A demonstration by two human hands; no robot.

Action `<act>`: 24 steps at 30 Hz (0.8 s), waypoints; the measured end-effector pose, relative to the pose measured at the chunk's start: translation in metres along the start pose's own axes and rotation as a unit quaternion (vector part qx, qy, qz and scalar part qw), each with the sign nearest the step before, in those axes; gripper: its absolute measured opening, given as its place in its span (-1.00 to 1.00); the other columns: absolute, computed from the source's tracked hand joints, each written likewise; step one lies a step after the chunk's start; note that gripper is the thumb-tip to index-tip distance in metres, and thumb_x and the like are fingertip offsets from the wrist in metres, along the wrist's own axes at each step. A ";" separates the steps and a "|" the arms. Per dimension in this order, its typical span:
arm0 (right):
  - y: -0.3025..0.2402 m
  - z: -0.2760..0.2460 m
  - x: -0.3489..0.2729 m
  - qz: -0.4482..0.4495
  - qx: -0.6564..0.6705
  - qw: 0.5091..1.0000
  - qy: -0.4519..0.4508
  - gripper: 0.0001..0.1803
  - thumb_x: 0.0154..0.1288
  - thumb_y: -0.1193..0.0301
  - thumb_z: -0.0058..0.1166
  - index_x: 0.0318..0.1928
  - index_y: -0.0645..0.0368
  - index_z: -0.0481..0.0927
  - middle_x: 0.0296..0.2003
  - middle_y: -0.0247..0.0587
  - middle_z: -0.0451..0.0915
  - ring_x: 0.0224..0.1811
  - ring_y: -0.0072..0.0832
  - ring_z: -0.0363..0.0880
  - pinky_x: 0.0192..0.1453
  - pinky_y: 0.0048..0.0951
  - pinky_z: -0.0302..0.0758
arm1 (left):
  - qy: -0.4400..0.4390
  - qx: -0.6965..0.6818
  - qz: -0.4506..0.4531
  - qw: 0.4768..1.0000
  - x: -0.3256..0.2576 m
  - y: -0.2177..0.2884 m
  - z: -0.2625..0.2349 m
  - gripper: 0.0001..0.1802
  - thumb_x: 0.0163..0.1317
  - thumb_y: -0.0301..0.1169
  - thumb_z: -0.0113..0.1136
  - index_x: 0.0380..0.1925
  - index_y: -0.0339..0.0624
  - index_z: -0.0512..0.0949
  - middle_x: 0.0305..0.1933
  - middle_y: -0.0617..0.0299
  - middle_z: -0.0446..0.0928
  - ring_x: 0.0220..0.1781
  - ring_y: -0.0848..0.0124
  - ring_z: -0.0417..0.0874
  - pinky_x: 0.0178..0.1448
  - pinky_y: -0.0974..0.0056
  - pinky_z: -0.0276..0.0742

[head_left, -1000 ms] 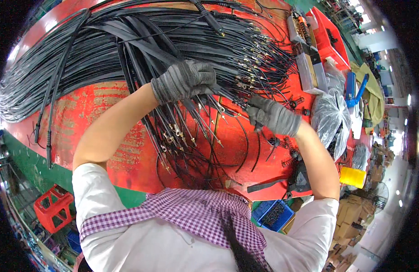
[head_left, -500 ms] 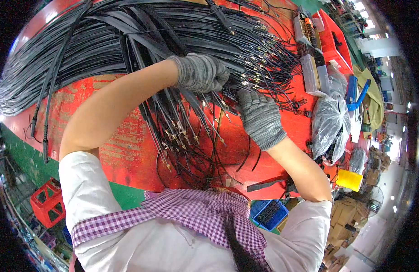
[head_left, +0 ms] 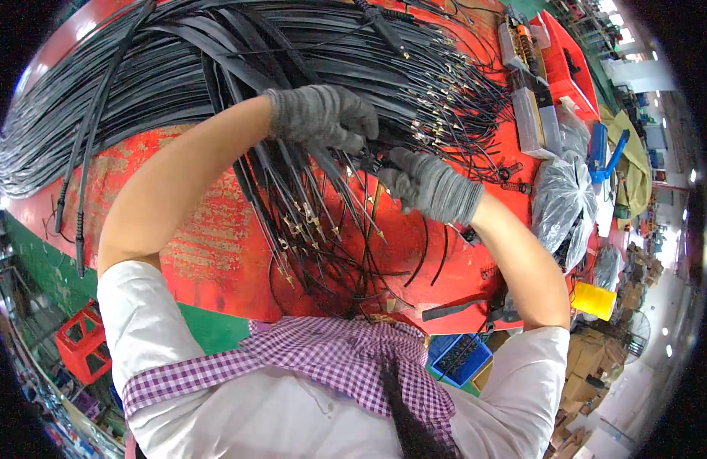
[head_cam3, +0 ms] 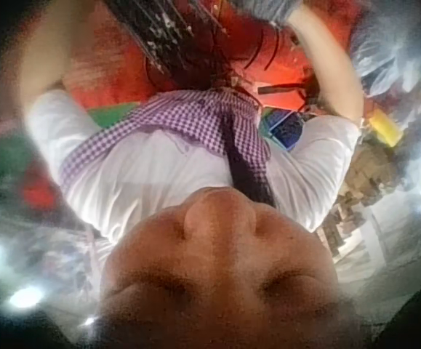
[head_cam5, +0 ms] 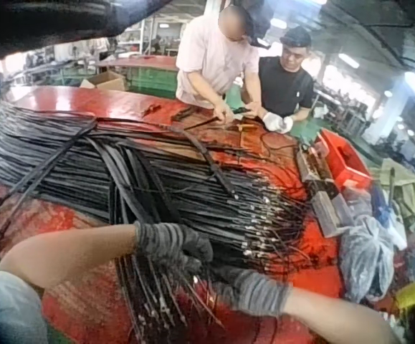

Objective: The person is assembling electrical cables at a red workbench. They repeatedly pick up black cables and small black plastic components, then insert the cable ends into the components. The person organizes the finished cables into a growing pile on the table.

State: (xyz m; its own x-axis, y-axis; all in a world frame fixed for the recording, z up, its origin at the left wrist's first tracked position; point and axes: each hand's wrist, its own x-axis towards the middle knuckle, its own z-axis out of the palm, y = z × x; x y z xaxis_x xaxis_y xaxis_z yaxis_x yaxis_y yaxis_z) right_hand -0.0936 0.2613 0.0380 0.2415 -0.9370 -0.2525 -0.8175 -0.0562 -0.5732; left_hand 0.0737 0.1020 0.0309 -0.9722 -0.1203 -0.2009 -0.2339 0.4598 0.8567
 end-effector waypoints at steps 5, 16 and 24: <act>-0.025 0.006 0.005 -0.037 -0.213 0.972 0.090 -0.69 0.23 0.26 -0.16 -0.20 0.26 0.42 -0.48 0.02 0.54 -0.46 -0.14 0.55 -0.39 -0.20 0.46 | 0.090 0.283 0.197 0.935 -0.011 -0.024 0.002 -0.70 0.09 -0.24 0.10 -0.22 -0.15 0.51 -0.23 0.11 0.52 -0.18 0.21 0.54 -0.04 0.23 0.42; -0.020 -0.018 0.025 0.129 0.668 0.705 -0.199 -0.53 0.15 0.08 0.04 -0.16 0.26 0.41 -0.67 -0.37 0.38 -0.70 -0.51 0.41 -0.59 -0.40 0.49 | 0.148 0.112 0.200 0.962 -0.040 -0.017 -0.005 -0.70 0.03 -0.43 0.19 -0.18 -0.23 0.49 -0.20 0.06 0.53 -0.13 0.19 0.55 -0.02 0.19 0.45; -0.023 -0.022 0.026 0.146 0.535 0.812 -0.182 -0.47 0.17 0.03 -0.01 -0.09 0.26 0.40 -0.62 -0.31 0.44 -0.66 -0.53 0.46 -0.47 -0.40 0.50 | 0.183 0.049 0.157 0.969 -0.045 -0.032 0.002 -0.65 -0.06 -0.38 0.29 -0.21 -0.14 0.51 -0.29 0.15 0.56 -0.20 0.24 0.58 -0.08 0.28 0.48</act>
State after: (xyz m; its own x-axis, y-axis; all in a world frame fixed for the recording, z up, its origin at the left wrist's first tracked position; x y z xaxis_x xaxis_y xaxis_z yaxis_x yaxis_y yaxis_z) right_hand -0.0797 0.2302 0.0619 0.4170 -0.6813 -0.6017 0.0081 0.6647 -0.7470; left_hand 0.1252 0.0949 0.0119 -0.9310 -0.2569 0.2594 0.0552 0.6033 0.7956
